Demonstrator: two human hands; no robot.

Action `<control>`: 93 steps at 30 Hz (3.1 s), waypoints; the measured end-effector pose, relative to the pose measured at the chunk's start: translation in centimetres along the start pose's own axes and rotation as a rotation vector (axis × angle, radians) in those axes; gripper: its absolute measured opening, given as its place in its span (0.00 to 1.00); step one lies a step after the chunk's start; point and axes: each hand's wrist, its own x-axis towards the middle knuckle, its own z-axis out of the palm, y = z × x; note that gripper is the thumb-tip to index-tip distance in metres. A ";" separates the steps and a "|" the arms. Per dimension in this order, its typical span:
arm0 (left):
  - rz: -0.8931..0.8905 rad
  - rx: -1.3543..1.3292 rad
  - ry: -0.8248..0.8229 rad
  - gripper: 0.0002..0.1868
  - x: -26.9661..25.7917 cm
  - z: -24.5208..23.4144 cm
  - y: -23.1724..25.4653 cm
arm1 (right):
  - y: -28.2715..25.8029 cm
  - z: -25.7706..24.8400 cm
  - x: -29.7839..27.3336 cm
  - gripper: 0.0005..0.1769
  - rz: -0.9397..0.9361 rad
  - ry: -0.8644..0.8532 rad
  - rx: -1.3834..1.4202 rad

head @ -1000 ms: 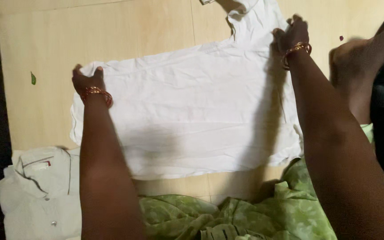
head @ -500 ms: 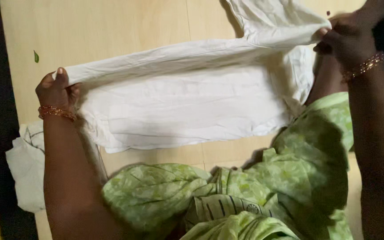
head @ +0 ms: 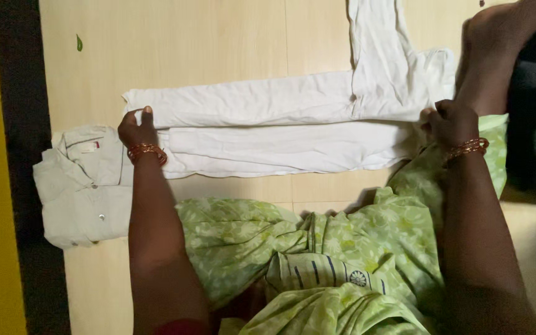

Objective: The person buttons a white shirt while sitting on the floor, then lays it flat and folds the sleeves and body of the shirt.

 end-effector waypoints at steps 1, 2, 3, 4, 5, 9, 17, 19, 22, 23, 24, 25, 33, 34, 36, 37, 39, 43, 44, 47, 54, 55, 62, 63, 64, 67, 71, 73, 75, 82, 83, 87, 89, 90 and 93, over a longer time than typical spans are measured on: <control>-0.058 0.009 -0.020 0.15 0.0 0.0 0.3 | 0.1 0.0 0.0 0.14 -0.149 0.003 -0.252; -0.120 0.022 -0.039 0.17 0.0 -0.3 0.6 | 0.1 0.0 0.1 0.14 -0.153 -0.006 -0.256; -0.130 0.026 -0.038 0.17 -0.2 -0.4 1.0 | 0.0 0.0 -0.1 0.17 -0.018 -0.068 -0.213; -0.075 0.044 -0.026 0.17 0.0 -0.6 1.6 | -0.3 0.2 0.1 0.19 0.116 -0.125 -0.166; -0.021 0.062 -0.015 0.17 0.0 -1.0 2.3 | -0.4 0.4 0.5 0.19 0.109 -0.129 -0.165; -0.055 0.183 -0.100 0.25 -1.4 -2.5 7.4 | 1.5 1.9 1.6 0.17 -0.086 -0.150 -0.482; 0.486 0.396 -0.147 0.20 -4.2 2.4 13.0 | 3.1 3.8 1.9 0.12 -0.352 0.276 -0.316; 0.495 0.418 -0.175 0.20 -4.4 3.8 12.3 | 2.5 3.4 3.2 0.12 -0.255 0.386 -0.130; 0.533 0.479 -0.175 0.22 -3.9 4.7 11.0 | 1.4 3.1 5.4 0.12 -0.209 0.469 -0.127; 0.561 0.519 -0.148 0.23 -3.8 4.7 10.8 | 1.0 2.7 6.1 0.12 -0.206 0.472 -0.128; 0.562 0.518 -0.154 0.23 -3.8 4.7 10.6 | 0.5 2.3 6.6 0.11 -0.072 0.345 -0.164; 0.522 0.418 -0.254 0.21 -3.7 4.4 10.6 | 0.0 2.2 6.9 0.13 0.061 0.217 -0.199; 0.394 0.389 -0.560 0.29 -4.4 4.2 12.1 | -0.2 7.9 13.1 0.27 -0.587 0.623 -0.483; 0.415 0.374 -0.550 0.32 -4.6 4.2 12.0 | 0.0 9.2 15.6 0.27 -0.588 0.627 -0.481; 0.439 0.359 -0.535 0.36 -5.2 4.5 11.6 | -0.2 10.5 19.6 0.55 -0.101 0.326 -0.568; 0.444 0.382 -0.528 0.36 -5.5 4.7 11.5 | -0.5 10.3 20.6 0.55 -0.101 0.331 -0.565; 0.452 0.406 -0.519 0.37 -5.6 5.2 11.2 | -2.6 9.3 21.6 0.18 0.169 -0.130 -0.299; 0.442 0.389 -0.526 0.38 -6.0 5.5 10.3 | -6.9 4.7 14.3 0.13 -0.489 0.010 0.241; 0.449 0.374 -0.522 0.39 -6.0 5.7 10.3 | -6.6 2.7 10.0 0.15 -0.603 -0.035 0.078; 0.424 0.380 -0.542 0.39 -6.1 5.8 10.2 | -5.9 -0.9 -0.5 0.08 -0.823 -0.746 0.163; 0.430 0.331 -0.524 0.38 -5.8 5.2 10.5 | -2.6 -3.7 -8.4 0.10 -0.436 -0.452 -0.050; 0.474 0.374 -0.469 0.36 -5.5 4.9 10.5 | -2.2 -4.2 -7.8 0.13 -0.192 -0.319 0.069; 0.052 0.440 0.028 0.29 -2.8 0.8 6.0 | 4.1 2.4 3.2 0.13 -0.127 0.202 -0.002; 0.005 0.431 0.021 0.30 -2.3 0.8 4.9 | 5.0 2.4 4.8 0.15 -0.123 0.168 0.053; -0.048 0.427 0.022 0.32 -1.5 0.8 4.0 | 4.8 3.2 6.4 0.17 -0.125 0.125 0.110; -0.189 0.549 -0.173 0.30 0.0 0.4 3.4 | 2.0 2.6 7.5 0.22 0.237 -0.105 -0.314; -0.453 0.392 -0.216 0.26 0.8 -0.4 6.2 | -2.4 0.1 4.4 0.19 0.175 -0.171 -0.211; -0.431 0.417 -0.169 0.34 1.3 -0.6 6.6 | -5.3 1.3 6.0 0.17 0.117 -0.222 -0.171; -0.379 0.428 -0.148 0.43 1.5 0.3 6.1 | -6.7 1.5 6.3 0.17 0.092 -0.254 -0.157; -0.231 0.416 -0.437 0.44 3.7 2.0 2.0 | -4.9 -0.6 7.9 0.14 0.167 -0.248 -0.188; -0.252 0.424 -0.420 0.44 3.9 2.2 1.8 | -4.6 -0.2 8.2 0.23 0.405 -0.179 0.405; -0.145 0.346 -0.226 0.39 4.1 0.9 0.9 | -5.1 -2.1 8.3 0.31 0.424 -0.263 -0.070; -0.263 0.064 -0.244 0.30 4.5 -0.6 0.9 | -5.1 -2.6 8.3 0.17 0.491 -0.076 0.541; -0.385 -0.219 -0.254 0.22 4.6 -1.3 1.0 | -4.6 -2.8 8.5 0.17 0.492 -0.079 0.545; -0.320 -0.747 -0.123 0.15 4.8 -1.4 1.7 | -2.7 -2.8 9.4 0.08 0.247 -0.101 0.986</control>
